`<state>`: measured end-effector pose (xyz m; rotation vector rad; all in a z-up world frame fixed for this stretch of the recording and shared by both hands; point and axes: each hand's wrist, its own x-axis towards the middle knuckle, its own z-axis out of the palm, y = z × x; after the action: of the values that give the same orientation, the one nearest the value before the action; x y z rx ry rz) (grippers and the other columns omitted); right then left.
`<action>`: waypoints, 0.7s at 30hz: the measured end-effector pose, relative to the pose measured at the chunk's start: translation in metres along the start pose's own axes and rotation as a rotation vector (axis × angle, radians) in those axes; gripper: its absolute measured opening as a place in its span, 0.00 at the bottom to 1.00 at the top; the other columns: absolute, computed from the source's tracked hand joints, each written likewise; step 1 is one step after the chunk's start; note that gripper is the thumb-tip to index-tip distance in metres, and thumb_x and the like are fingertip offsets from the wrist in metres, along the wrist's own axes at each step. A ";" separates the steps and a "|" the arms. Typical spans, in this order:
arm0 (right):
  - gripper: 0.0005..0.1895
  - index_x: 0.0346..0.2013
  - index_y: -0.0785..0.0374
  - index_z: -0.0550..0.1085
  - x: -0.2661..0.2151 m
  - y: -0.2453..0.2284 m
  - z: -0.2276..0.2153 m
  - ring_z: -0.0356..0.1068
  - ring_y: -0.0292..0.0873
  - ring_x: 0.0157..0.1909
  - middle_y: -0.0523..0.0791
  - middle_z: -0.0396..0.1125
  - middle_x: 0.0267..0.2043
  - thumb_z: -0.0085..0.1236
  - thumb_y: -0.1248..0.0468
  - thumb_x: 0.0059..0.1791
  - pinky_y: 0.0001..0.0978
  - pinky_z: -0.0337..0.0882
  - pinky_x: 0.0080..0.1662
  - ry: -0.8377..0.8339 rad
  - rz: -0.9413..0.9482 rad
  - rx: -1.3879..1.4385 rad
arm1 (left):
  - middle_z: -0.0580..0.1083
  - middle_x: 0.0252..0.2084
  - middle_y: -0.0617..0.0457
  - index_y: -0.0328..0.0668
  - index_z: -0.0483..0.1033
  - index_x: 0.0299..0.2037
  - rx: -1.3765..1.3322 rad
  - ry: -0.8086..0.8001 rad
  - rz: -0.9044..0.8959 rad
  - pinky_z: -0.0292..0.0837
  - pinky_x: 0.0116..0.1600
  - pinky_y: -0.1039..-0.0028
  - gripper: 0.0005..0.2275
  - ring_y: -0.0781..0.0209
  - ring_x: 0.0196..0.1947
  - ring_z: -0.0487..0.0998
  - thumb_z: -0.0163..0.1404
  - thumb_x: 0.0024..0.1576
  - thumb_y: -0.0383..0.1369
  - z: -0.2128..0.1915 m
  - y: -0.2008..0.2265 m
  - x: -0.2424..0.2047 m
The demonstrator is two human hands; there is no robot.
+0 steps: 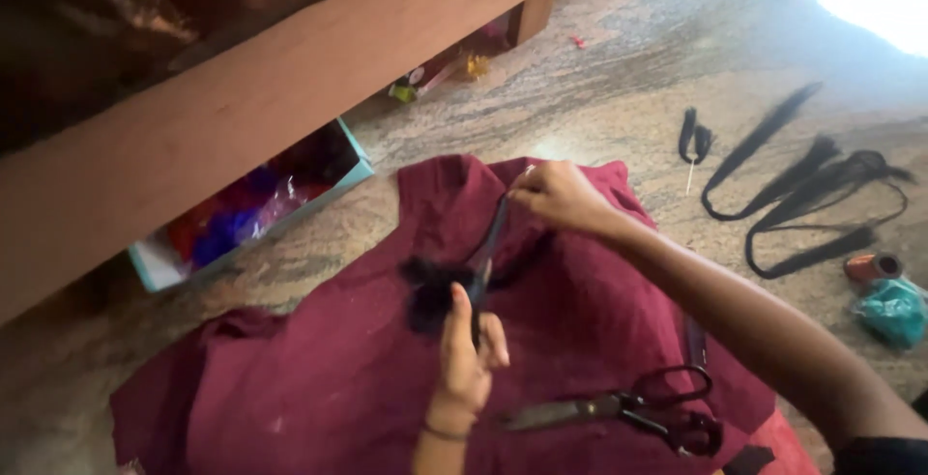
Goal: The person is seen preparing synthetic hair, specifically a blue hairpiece, by combing and organizing it.
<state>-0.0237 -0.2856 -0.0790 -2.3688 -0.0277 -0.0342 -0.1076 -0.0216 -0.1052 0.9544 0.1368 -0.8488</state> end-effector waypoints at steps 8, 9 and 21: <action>0.12 0.39 0.56 0.84 0.027 0.116 -0.081 0.76 0.49 0.31 0.51 0.77 0.32 0.61 0.56 0.46 0.43 0.74 0.38 0.087 0.466 -0.191 | 0.54 0.09 0.66 0.31 0.79 0.52 -0.333 -0.003 -0.140 0.40 0.17 0.80 0.20 0.77 0.08 0.47 0.42 0.66 0.42 0.028 0.002 -0.021; 0.12 0.40 0.57 0.84 0.031 0.142 -0.089 0.76 0.50 0.31 0.52 0.76 0.32 0.61 0.56 0.47 0.44 0.74 0.38 0.145 0.511 -0.252 | 0.54 0.09 0.66 0.32 0.78 0.49 -0.347 0.007 -0.177 0.39 0.16 0.80 0.18 0.77 0.07 0.47 0.43 0.66 0.41 0.017 0.002 -0.021; 0.13 0.39 0.64 0.83 0.053 0.304 -0.202 0.73 0.52 0.33 0.54 0.76 0.36 0.61 0.56 0.50 0.46 0.74 0.38 0.335 0.670 -0.452 | 0.49 0.10 0.62 0.45 0.75 0.45 -0.383 0.328 -0.145 0.39 0.12 0.76 0.14 0.73 0.06 0.46 0.41 0.65 0.44 -0.201 -0.050 -0.011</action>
<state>0.0347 -0.6433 -0.1445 -2.6597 1.0219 -0.1228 -0.0995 0.1234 -0.2528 0.7193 0.6350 -0.7571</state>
